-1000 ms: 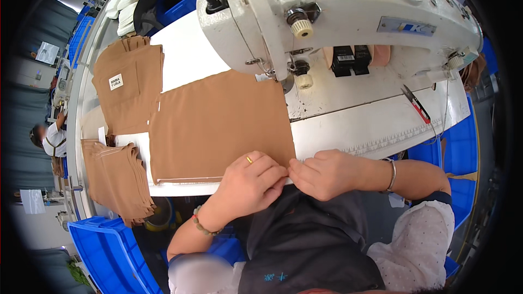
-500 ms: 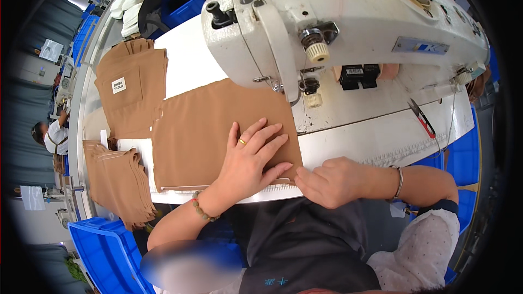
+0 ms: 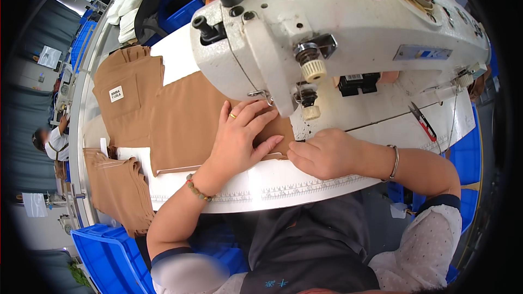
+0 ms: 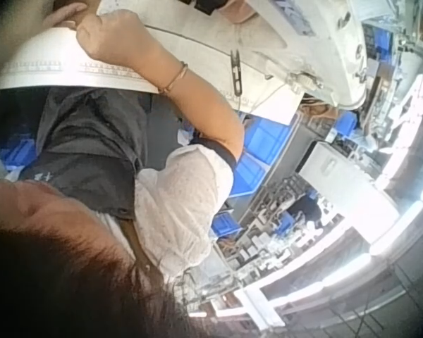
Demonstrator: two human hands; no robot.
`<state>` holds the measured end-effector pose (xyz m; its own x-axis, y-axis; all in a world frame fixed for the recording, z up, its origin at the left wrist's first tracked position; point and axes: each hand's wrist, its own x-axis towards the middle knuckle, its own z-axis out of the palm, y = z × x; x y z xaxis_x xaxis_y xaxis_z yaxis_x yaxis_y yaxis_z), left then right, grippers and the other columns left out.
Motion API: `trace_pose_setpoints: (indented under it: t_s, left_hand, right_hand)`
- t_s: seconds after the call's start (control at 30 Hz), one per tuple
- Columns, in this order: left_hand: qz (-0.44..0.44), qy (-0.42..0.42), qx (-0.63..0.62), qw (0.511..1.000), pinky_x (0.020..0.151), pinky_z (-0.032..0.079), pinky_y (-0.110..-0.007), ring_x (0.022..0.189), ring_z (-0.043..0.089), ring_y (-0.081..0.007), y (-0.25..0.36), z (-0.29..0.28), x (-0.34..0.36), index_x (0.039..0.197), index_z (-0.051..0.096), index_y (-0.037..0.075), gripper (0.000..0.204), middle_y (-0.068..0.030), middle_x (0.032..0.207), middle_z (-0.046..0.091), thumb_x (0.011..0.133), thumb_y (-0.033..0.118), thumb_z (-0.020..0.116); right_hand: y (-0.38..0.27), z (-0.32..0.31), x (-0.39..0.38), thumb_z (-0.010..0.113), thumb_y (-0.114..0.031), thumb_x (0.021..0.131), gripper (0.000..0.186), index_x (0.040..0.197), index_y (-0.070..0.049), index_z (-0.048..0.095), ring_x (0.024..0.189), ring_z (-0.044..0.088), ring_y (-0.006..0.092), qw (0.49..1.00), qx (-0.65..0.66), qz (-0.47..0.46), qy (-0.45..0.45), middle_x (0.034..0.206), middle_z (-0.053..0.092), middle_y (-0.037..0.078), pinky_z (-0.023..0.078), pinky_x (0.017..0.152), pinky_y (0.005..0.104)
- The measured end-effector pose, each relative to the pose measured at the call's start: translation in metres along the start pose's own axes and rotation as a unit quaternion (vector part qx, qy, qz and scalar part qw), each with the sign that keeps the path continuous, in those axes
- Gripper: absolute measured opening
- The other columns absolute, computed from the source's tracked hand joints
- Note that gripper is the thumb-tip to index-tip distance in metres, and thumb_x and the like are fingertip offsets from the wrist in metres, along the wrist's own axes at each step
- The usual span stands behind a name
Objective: The recorder is using a sewing machine to join pieces of brown fabric together, likely for garment or bag manufacturing.
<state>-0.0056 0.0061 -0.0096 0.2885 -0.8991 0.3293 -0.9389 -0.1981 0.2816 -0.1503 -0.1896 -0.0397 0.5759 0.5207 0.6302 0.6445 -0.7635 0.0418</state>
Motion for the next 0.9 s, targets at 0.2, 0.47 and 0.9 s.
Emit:
trace_pose_setpoints:
  t_s: [0.2,0.47,0.9]
  left_hand:
    - [0.006,0.013,-0.014,1.0,0.08,0.046,-0.045,0.089,0.061,-0.0338,-0.021,0.005,0.013,0.118,0.07,0.005,0.046,-0.0135,0.1,0.068,0.08,0.029,0.083]
    - [-0.021,0.038,-0.08,0.996,0.053,0.048,-0.036,0.055,0.06,-0.0295,-0.036,0.006,0.034,0.096,0.076,0.003,0.035,-0.0122,0.068,0.068,0.085,0.036,0.081]
    - [0.013,0.062,-0.003,0.998,0.096,0.04,-0.046,0.097,0.065,-0.0205,-0.004,0.002,0.017,0.091,0.071,0.015,0.021,0.0027,0.097,0.071,0.073,0.02,0.08]
  right_hand:
    - [0.018,0.01,0.003,0.066,-0.013,0.075,0.01,0.073,-0.007,0.058,0.049,0.054,0.0141,1.0,-0.011,0.009,0.012,0.067,0.046,0.003,0.045,0.043,0.0303]
    - [0.038,0.008,0.007,0.065,-0.015,0.078,0.008,0.075,-0.011,0.059,0.055,0.063,0.0242,0.995,-0.043,0.063,-0.062,0.061,0.056,0.005,0.049,0.047,0.0386]
    - [0.046,0.025,0.004,0.067,-0.019,0.08,0.006,0.082,-0.014,0.066,0.058,0.065,0.0218,0.99,0.003,0.137,-0.021,0.062,0.058,0.003,0.05,0.052,0.0366]
